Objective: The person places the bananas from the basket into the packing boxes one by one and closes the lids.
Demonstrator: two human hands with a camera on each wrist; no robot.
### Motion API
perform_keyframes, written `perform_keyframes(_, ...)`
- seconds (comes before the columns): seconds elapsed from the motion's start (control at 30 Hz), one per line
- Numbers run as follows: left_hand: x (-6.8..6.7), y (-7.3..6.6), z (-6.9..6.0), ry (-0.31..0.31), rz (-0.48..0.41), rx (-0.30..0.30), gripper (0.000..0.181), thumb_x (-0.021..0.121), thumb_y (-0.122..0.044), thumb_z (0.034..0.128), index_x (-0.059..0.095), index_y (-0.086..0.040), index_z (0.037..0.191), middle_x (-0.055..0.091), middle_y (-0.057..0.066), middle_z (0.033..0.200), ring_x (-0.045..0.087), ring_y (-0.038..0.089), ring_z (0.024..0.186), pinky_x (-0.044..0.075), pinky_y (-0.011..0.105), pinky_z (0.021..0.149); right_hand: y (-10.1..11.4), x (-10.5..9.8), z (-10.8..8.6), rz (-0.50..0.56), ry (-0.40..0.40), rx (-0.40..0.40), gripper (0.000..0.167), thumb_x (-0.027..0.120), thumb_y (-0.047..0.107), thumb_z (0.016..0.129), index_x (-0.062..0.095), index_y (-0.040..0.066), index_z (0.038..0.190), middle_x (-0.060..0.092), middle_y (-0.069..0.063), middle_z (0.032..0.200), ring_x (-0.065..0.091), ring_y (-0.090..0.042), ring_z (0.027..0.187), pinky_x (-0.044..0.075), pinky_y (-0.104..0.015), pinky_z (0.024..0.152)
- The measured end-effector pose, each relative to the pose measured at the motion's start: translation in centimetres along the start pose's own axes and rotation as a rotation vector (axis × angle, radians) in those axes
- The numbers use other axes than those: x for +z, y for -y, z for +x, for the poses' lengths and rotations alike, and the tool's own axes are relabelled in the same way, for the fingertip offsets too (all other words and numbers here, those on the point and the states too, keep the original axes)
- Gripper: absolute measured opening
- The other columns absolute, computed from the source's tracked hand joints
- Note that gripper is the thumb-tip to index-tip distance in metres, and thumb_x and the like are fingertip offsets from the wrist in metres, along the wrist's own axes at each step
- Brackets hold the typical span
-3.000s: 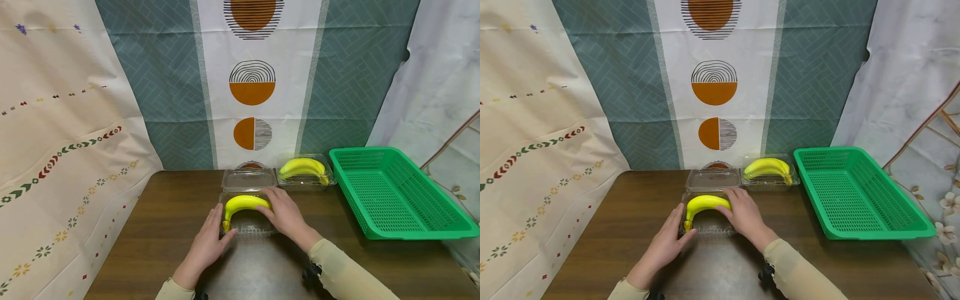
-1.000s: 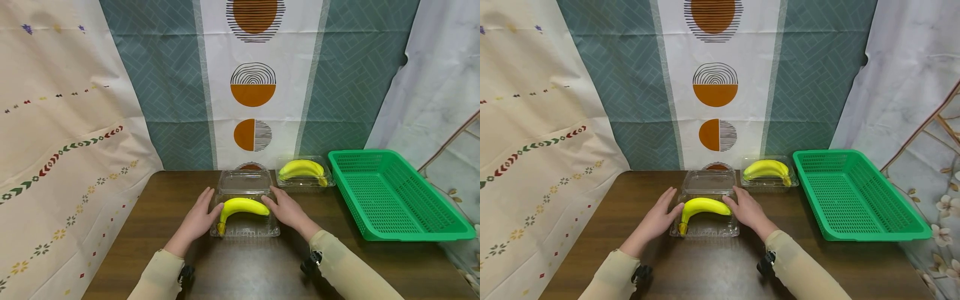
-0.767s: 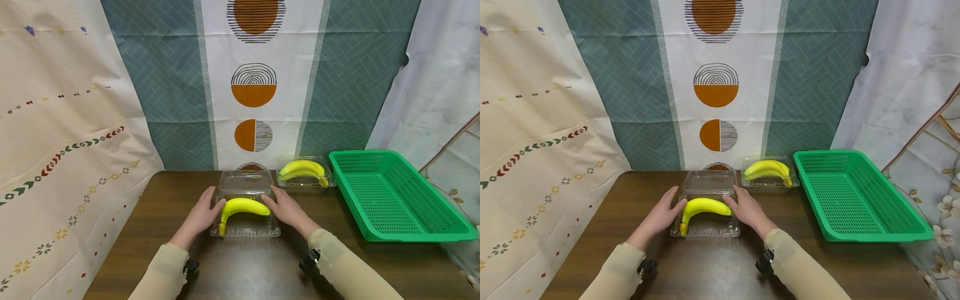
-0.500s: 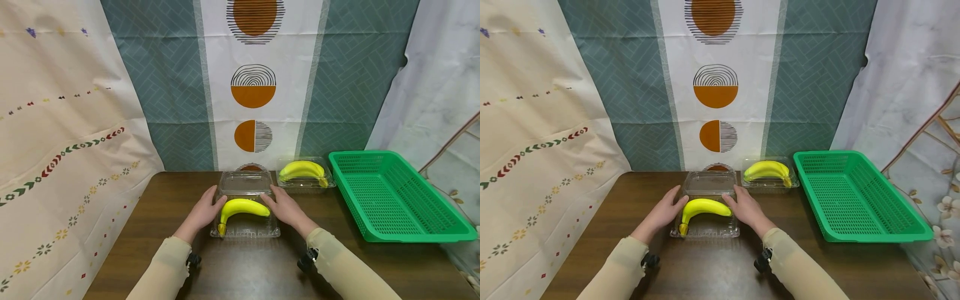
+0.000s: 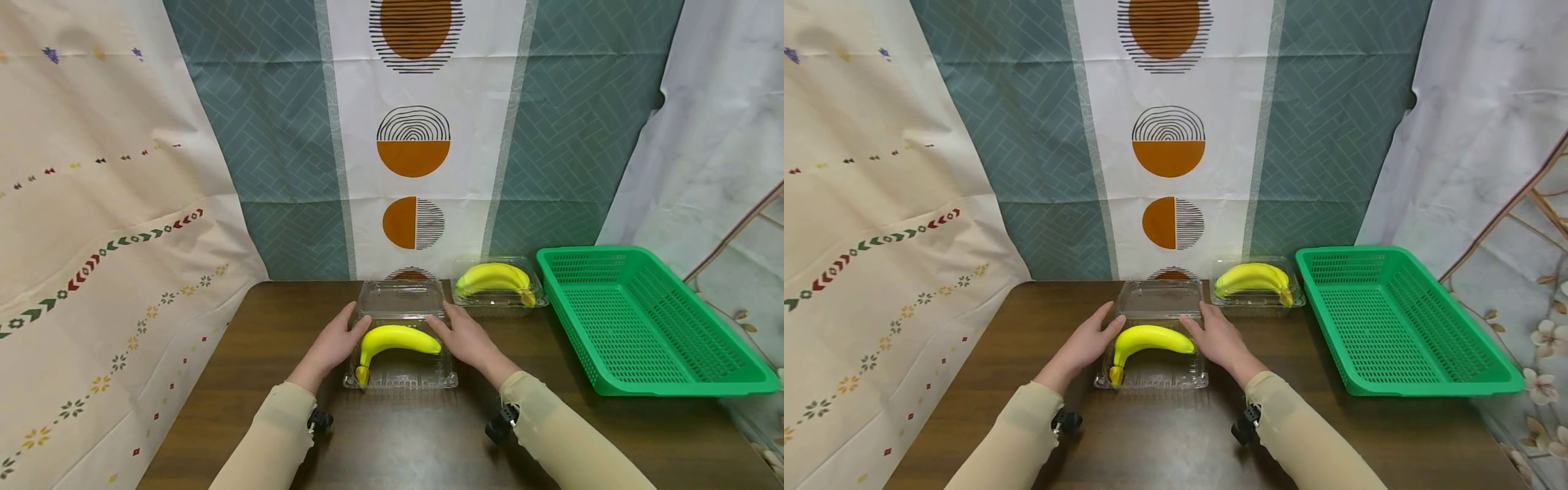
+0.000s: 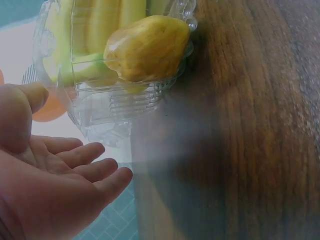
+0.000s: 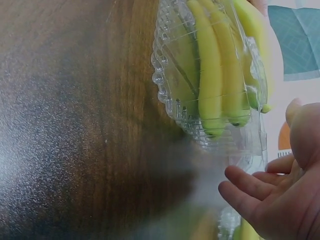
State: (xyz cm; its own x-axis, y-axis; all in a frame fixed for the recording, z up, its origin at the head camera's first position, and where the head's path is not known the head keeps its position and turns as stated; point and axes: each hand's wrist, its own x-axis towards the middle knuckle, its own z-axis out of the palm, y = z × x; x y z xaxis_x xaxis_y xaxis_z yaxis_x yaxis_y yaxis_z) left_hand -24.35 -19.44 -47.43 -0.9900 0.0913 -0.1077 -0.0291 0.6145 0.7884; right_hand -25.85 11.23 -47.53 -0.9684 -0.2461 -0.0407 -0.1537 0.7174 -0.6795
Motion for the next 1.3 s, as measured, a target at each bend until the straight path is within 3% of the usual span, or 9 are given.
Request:
perform_keyframes(0.67,-0.1,-0.8,-0.3,-0.018,-0.015,0.001,0.082,0.056,-0.051,0.1152,0.019,-0.012,0.178,0.027,0.019,0.180,0.030,0.046,0.163,0.028,0.070,0.126,0.5,-0.7,-0.1,0.012,-0.022,-0.016,0.089,0.049,0.061,0.115,0.026,-0.001,0.174,0.028,-0.027,0.177,0.028,-0.048,0.163,0.026,-0.066,0.129)
perform_keyframes(0.97,-0.4,-1.2,-0.3,-0.037,-0.004,0.054,0.085,0.056,-0.052,0.1151,0.016,-0.009,0.178,0.028,0.020,0.179,0.033,0.046,0.161,0.029,0.068,0.127,1.0,-1.3,-0.1,0.022,-0.057,-0.040,0.089,0.050,0.059,0.115,0.023,0.000,0.175,0.029,-0.029,0.176,0.036,-0.048,0.159,0.028,-0.065,0.128)
perform_keyframes(1.3,-1.0,-2.2,-0.3,-0.040,-0.025,0.058,0.090,0.057,-0.052,0.1148,0.006,-0.014,0.179,0.025,0.017,0.181,0.032,0.046,0.162,0.030,0.071,0.125,2.1,-2.8,-0.4,0.062,-0.074,-0.032,0.093,0.048,0.064,0.114,0.014,0.005,0.177,0.030,-0.026,0.176,0.045,-0.044,0.155,0.032,-0.065,0.126)
